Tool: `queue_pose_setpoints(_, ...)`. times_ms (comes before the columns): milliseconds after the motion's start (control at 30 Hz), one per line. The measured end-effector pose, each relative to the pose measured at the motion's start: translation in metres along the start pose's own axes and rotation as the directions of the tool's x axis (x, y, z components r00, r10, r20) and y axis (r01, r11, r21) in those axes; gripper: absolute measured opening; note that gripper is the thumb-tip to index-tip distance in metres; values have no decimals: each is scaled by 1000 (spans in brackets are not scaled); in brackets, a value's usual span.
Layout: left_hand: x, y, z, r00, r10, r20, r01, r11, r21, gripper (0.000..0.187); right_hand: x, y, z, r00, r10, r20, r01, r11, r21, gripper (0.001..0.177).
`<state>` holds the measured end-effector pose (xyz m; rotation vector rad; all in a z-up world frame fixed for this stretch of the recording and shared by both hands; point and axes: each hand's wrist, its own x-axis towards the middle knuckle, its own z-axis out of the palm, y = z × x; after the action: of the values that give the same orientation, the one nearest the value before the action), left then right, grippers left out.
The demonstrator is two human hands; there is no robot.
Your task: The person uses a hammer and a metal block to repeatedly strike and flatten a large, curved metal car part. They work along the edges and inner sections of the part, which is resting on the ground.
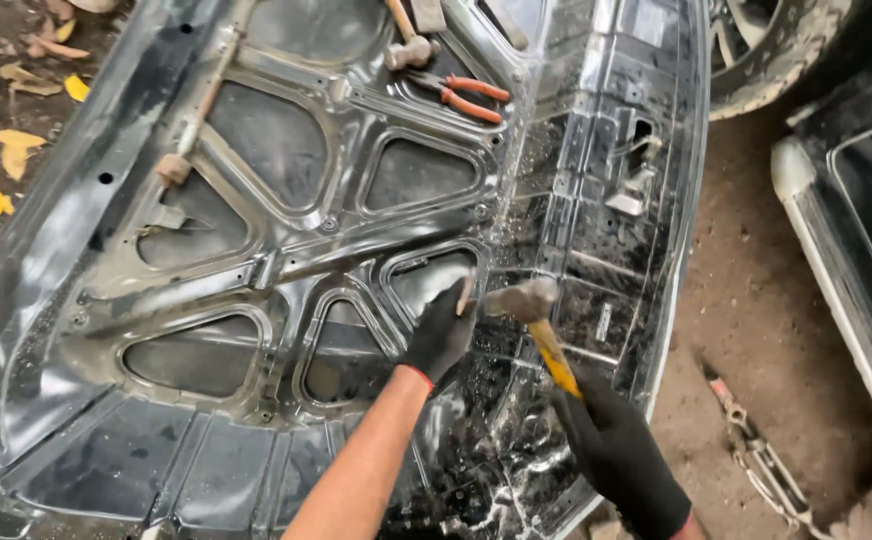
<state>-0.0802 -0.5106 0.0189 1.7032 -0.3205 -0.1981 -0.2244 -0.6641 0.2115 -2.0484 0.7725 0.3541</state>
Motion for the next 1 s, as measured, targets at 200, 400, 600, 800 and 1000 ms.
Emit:
queue_pose_setpoints(200, -4, 10, -6, 990, -99, 104, 110, 987, -113, 40, -32, -96, -12, 895, -445, 7, 423, 845, -326, 30)
queue_pose_setpoints(400, -7, -25, 17, 968, -206, 145, 215, 975, -48, 34, 30, -48, 1, 763, -645, 48, 546, 602, -583, 18)
queue_pose_setpoints(600, -1, -98, 58, 974, -182, 131, 215, 925, -313, 33, -18, -113, -5, 907, -414, -80, 313, 788, -530, 27)
queue_pose_setpoints(800, -7, 4, -7, 976, -154, 151, 184, 960, -212, 35, 32, -40, 9, 836, -541, 90, 462, 608, -646, 18)
queue_pose_setpoints(1000, -3, -63, 12, 910, -350, 223, 386, 912, -141, 34, 15, -90, -2, 866, -495, 69, 452, 717, -531, 19)
